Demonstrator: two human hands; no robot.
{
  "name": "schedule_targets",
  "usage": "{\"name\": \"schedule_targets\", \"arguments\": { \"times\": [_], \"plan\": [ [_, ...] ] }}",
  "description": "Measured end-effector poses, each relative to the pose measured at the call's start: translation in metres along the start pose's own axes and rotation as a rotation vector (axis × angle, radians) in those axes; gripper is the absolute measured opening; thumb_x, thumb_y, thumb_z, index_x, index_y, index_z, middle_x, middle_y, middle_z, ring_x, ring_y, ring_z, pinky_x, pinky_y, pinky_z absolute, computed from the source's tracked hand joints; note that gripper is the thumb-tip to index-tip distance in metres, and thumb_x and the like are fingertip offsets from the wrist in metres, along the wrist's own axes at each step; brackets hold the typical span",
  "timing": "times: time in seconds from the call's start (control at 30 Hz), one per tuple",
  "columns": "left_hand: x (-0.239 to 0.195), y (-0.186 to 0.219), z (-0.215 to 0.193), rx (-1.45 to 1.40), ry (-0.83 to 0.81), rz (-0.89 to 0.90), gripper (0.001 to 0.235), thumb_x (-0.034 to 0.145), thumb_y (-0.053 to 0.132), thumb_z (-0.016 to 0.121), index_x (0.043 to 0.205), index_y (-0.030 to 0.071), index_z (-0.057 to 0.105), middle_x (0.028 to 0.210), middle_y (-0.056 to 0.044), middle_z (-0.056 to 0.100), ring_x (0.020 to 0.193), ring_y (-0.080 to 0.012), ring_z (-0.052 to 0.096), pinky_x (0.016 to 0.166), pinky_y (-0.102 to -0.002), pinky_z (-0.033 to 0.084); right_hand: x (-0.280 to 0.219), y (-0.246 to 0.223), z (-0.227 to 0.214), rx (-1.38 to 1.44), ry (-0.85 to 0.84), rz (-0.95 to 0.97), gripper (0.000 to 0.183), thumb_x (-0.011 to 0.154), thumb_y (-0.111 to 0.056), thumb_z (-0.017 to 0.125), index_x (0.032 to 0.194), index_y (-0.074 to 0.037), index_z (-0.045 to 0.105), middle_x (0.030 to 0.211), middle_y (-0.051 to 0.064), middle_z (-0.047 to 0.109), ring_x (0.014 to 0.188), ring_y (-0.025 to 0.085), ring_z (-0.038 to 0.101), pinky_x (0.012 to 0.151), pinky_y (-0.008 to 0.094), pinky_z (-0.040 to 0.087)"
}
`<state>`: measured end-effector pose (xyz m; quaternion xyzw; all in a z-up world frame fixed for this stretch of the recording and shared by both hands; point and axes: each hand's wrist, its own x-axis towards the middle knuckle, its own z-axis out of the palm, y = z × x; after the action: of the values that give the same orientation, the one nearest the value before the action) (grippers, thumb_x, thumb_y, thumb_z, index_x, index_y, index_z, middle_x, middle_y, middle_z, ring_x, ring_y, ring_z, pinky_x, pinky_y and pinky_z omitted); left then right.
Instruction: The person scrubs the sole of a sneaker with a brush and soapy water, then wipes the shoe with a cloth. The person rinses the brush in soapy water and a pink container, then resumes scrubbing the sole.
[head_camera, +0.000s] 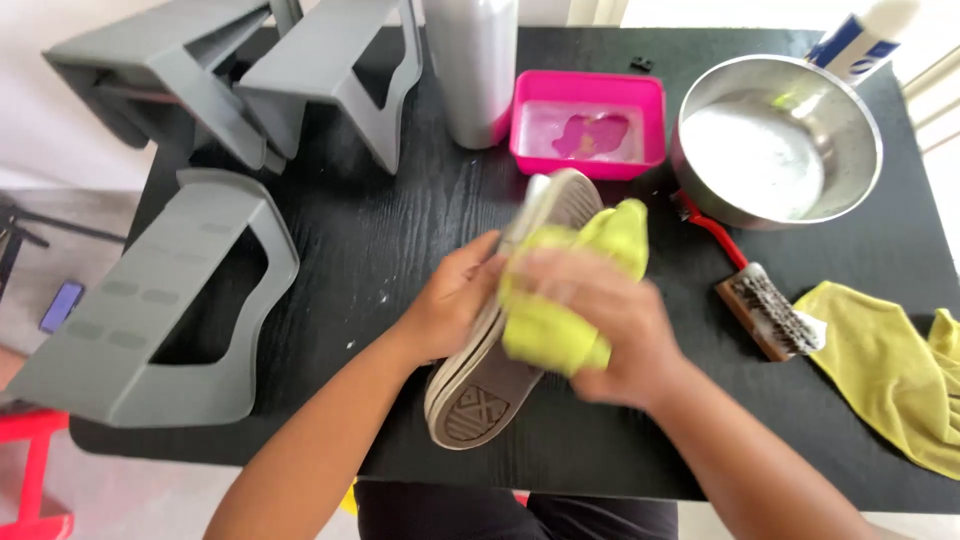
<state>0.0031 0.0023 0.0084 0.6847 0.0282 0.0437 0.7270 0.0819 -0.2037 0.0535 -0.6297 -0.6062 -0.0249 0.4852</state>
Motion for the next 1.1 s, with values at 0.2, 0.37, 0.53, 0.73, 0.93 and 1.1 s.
{"name": "schedule_targets", "arguments": {
  "times": [0.2, 0.37, 0.53, 0.73, 0.93, 1.1],
  "plan": [
    [-0.021, 0.066, -0.003, 0.711, 0.0, 0.248, 0.038, 0.106, 0.042, 0.038, 0.108, 0.008, 0.057, 0.09, -0.006, 0.071, 0.08, -0.0263, 0.068, 0.069, -0.041, 0.048, -0.004, 0.024, -0.033, -0.077, -0.02, -0.157, 0.069, 0.103, -0.068, 0.027, 0.098, -0.017, 0.073, 0.102, -0.001, 0.077, 0.103, 0.023, 0.077, 0.097, 0.045, 0.06],
    [-0.031, 0.074, 0.022, 0.898, -0.104, 0.298, 0.037, 0.103, 0.044, 0.045, 0.116, 0.012, 0.056, 0.092, -0.002, 0.064, 0.062, -0.0279, 0.068, 0.052, -0.044, 0.049, -0.05, 0.052, -0.041, 0.166, 1.084, 0.31, 0.055, 0.106, -0.033, 0.054, 0.151, -0.003, 0.045, 0.149, 0.021, 0.053, 0.139, 0.029, 0.052, 0.125, 0.047, 0.045],
    [-0.031, 0.062, 0.033, 1.036, -0.08, 0.498, 0.037, 0.101, 0.041, 0.059, 0.116, 0.007, 0.057, 0.081, 0.001, 0.065, 0.048, -0.0246, 0.058, 0.039, -0.037, 0.039, 0.007, 0.005, -0.041, 0.351, 0.843, 0.281, 0.064, 0.105, -0.062, 0.045, 0.132, -0.005, 0.053, 0.124, 0.02, 0.064, 0.118, 0.035, 0.068, 0.107, 0.044, 0.057],
    [-0.032, 0.061, 0.029, 0.863, -0.078, 0.464, 0.03, 0.104, 0.035, 0.052, 0.118, 0.01, 0.061, 0.085, 0.002, 0.069, 0.059, -0.0224, 0.058, 0.049, -0.034, 0.043, 0.017, 0.016, -0.027, 0.257, 0.949, -0.101, 0.05, 0.116, -0.057, 0.041, 0.143, -0.014, 0.043, 0.146, 0.004, 0.045, 0.147, 0.027, 0.043, 0.135, 0.048, 0.031],
    [-0.026, 0.039, 0.022, 0.478, 0.043, 0.341, 0.039, 0.107, 0.041, 0.043, 0.11, 0.008, 0.063, 0.071, 0.002, 0.05, 0.059, -0.0111, 0.045, 0.057, -0.029, 0.038, -0.004, 0.018, 0.009, -0.053, 0.457, 0.06, 0.068, 0.104, -0.038, 0.052, 0.15, 0.01, 0.039, 0.161, 0.032, 0.036, 0.158, 0.046, 0.033, 0.137, 0.058, 0.028],
    [0.0, -0.016, -0.019, 0.264, 0.373, 0.358, 0.032, 0.107, 0.036, 0.052, 0.104, 0.008, 0.068, 0.08, -0.008, 0.069, 0.081, -0.0155, 0.061, 0.075, -0.036, 0.051, -0.002, -0.014, 0.035, 0.06, 0.177, -0.194, 0.04, 0.092, -0.041, 0.068, 0.106, -0.004, 0.074, 0.111, 0.018, 0.077, 0.102, 0.046, 0.076, 0.086, 0.053, 0.062]
  ]
}}
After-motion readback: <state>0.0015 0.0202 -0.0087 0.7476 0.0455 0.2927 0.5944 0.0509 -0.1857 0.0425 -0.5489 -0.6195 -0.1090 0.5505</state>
